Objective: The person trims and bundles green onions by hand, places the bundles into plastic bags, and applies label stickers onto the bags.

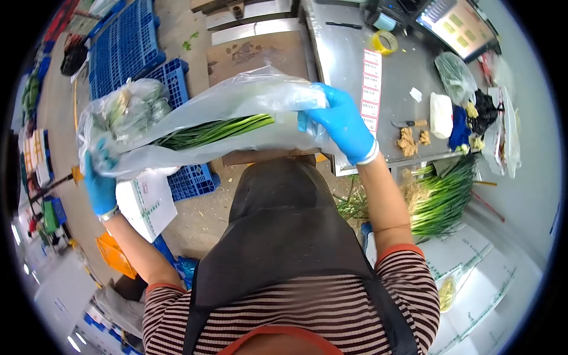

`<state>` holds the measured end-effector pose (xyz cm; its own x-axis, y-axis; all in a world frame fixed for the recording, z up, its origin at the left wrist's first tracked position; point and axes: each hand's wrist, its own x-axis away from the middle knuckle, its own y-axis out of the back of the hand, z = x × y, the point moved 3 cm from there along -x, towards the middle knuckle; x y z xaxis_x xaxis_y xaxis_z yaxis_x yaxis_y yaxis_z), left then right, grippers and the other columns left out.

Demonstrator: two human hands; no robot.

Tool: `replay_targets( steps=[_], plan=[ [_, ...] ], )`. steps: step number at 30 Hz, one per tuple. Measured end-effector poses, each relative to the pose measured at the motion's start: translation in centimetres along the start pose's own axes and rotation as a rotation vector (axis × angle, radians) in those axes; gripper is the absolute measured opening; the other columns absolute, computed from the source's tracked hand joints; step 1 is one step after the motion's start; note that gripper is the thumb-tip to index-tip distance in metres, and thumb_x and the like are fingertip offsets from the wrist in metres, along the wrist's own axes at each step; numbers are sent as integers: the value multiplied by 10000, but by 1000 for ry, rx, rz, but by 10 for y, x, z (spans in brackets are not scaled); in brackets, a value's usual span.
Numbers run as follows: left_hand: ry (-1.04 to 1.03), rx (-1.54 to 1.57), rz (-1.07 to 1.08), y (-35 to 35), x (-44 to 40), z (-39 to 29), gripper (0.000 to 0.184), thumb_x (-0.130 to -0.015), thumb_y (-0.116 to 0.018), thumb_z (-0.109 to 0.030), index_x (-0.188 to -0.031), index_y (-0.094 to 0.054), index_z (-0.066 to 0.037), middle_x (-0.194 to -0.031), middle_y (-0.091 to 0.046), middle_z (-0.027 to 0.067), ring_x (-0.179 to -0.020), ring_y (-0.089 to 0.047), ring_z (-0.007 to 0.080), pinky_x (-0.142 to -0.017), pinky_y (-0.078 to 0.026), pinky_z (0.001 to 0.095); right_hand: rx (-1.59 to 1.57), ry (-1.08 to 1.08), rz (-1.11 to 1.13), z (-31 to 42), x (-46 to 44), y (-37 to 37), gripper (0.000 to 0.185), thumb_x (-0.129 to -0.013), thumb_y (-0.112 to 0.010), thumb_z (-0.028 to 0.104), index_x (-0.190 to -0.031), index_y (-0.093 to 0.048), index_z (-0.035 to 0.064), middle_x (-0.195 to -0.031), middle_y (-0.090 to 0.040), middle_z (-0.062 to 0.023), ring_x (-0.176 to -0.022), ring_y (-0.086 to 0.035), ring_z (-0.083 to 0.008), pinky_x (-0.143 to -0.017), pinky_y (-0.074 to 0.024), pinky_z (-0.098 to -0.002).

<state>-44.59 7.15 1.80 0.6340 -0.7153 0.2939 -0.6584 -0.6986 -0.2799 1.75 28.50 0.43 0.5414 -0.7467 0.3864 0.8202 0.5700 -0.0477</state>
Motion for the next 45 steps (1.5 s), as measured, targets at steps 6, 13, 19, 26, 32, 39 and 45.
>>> replay_targets(
  steps=[6,13,19,26,32,39,45],
  plan=[
    [125,-11,217,-44,47,24,468,-968,-505,-189,-1380,-452,26,-1319,-559,173,-980,-602,189,-904,-485,380,151,-63,265,1,12,-48,306,-921,-571,145,-1159,-600,-46,-1055,-671,-104,-948,-636,-157,-844,-508,-275],
    [-16,-474,462,-124,72,217,561,-919,-480,17,-1469,-382,-42,-1338,-512,51,-1129,-499,140,-982,-410,278,34,24,333,-117,-41,-117,348,-841,-549,45,-1181,-601,-7,-1053,-645,-75,-942,-571,-119,-814,-496,-280],
    [264,-108,634,-163,41,241,758,-883,-675,-133,-1519,-271,-49,-1435,-437,77,-1197,-504,190,-1038,-425,341,833,247,11,-88,-60,-120,193,-730,-715,281,-815,-698,108,-681,-663,-89,-650,-663,-246,-671,-517,-387],
    [440,-267,691,-114,13,269,419,-883,-687,-203,-1247,-606,-11,-1155,-646,69,-1052,-587,163,-917,-476,306,808,363,59,-109,-59,-105,205,-768,-683,265,-834,-715,74,-824,-694,-164,-775,-682,-334,-726,-525,-411],
    [369,-265,390,-75,19,284,259,-973,-567,-221,-844,-681,-27,-845,-683,85,-912,-652,188,-874,-486,314,444,-202,-30,-225,-119,-31,278,-863,-582,244,-992,-723,42,-1012,-702,-169,-912,-675,-269,-797,-526,-370],
    [283,-99,468,-144,33,252,567,-951,-526,-58,-1484,-342,-8,-1475,-409,120,-1281,-469,195,-1075,-378,321,-575,-145,341,-153,-82,-89,303,-924,-563,143,-1181,-667,22,-1042,-703,-89,-905,-643,-155,-802,-522,-277],
    [325,-253,687,-157,22,271,689,-901,-615,-54,-1515,-304,-69,-1359,-491,61,-1197,-474,156,-1034,-371,281,149,62,324,-190,-98,-100,290,-813,-676,276,-1035,-680,90,-939,-685,-124,-843,-664,-226,-761,-528,-361]
  ],
)
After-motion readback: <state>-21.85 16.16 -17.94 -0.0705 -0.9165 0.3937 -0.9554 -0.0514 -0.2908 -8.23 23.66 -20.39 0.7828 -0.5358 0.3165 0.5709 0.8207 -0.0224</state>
